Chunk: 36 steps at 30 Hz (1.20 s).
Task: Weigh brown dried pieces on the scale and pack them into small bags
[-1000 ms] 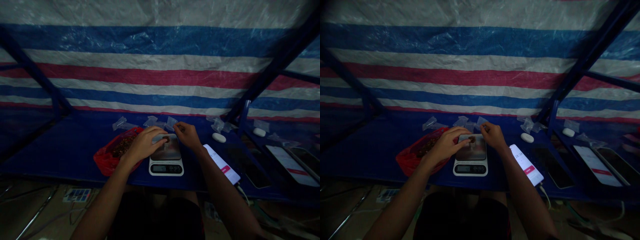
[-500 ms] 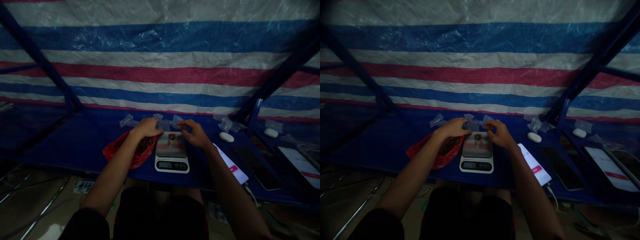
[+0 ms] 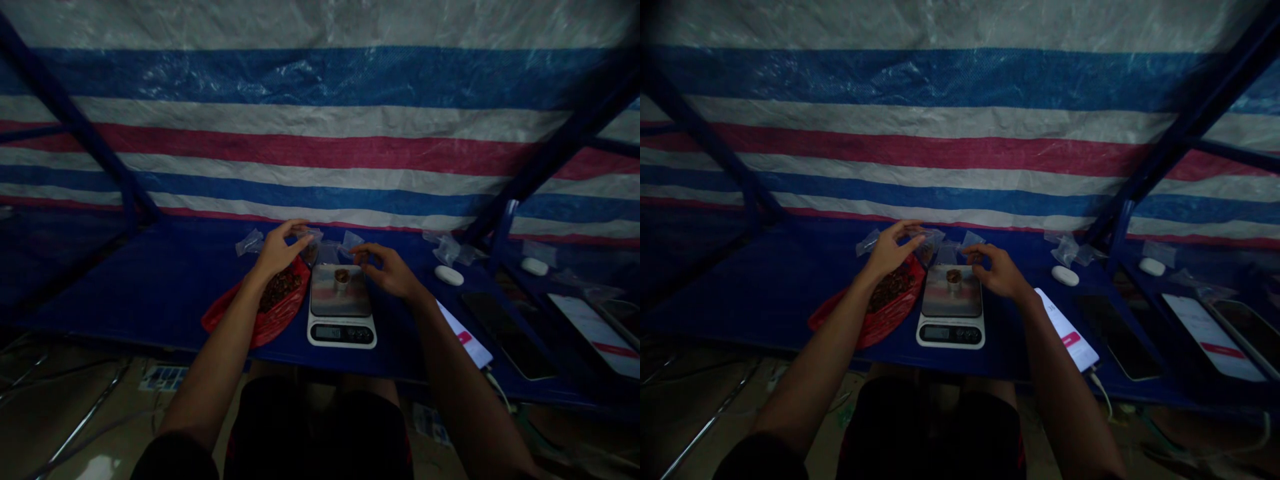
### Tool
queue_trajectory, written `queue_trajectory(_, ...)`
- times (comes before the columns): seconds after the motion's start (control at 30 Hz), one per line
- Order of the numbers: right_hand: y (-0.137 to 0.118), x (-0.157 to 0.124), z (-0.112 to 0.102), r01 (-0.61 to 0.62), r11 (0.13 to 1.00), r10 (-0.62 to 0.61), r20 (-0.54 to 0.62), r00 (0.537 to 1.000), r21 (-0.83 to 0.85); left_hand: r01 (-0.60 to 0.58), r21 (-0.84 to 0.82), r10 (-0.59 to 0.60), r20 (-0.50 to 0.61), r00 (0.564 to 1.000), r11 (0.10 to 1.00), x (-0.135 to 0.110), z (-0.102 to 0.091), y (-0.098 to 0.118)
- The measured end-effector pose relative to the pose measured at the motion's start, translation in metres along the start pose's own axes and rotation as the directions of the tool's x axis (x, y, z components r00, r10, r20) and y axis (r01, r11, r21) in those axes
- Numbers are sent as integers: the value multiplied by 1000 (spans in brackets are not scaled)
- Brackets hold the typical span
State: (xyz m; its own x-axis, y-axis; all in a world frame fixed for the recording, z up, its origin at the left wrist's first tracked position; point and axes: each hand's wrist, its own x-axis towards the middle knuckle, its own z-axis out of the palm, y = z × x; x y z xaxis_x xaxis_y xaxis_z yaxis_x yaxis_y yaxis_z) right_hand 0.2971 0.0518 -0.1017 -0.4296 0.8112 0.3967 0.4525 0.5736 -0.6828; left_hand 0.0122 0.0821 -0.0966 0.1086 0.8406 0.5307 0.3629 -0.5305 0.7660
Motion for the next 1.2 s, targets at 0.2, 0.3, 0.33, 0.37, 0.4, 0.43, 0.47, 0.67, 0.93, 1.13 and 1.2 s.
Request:
queue_trajectory(0.2,-1,-4,-3,-8,998,0,127,992,61,-181,-195,104,-353,930,964,-6,-4,0)
queue_trajectory(0.3,0,-6,-2,-35,998,24,189,982,57,-220,-218,125,-380,917,951,-13,-4,3)
queue_trajectory(0.33,-1,-7,-1,-47,998,36,200,979,49,-197,-215,114,-344,932,957,-16,-3,5)
queue_trajectory(0.37,-1,-7,0,-58,998,49,207,977,40,-156,-200,95,-281,955,967,-19,-3,8)
queue_trajectory(0.4,-2,-7,1,-67,997,58,211,976,32,-106,-169,73,-193,979,980,-23,-3,11)
queue_trajectory(0.43,-3,-7,2,-70,997,63,214,975,25,-61,-120,51,-90,995,991,-26,-2,15)
queue_trajectory(0.47,-5,-7,2,-69,997,63,215,975,21,-33,-60,33,11,999,998,-29,-2,19)
queue_trajectory(0.67,-8,-7,4,-47,999,40,220,975,26,-37,81,8,335,942,996,-36,3,28)
queue_trajectory(0.93,-10,-3,5,-27,999,19,250,968,28,-13,60,-16,463,886,998,-37,7,23)
queue_trajectory(1.13,-12,-3,4,-37,999,31,207,978,25,3,103,-55,501,864,995,-37,6,28)
queue_trajectory(1.2,-15,-2,4,-47,999,42,182,982,24,28,109,-79,496,865,994,-36,5,28)
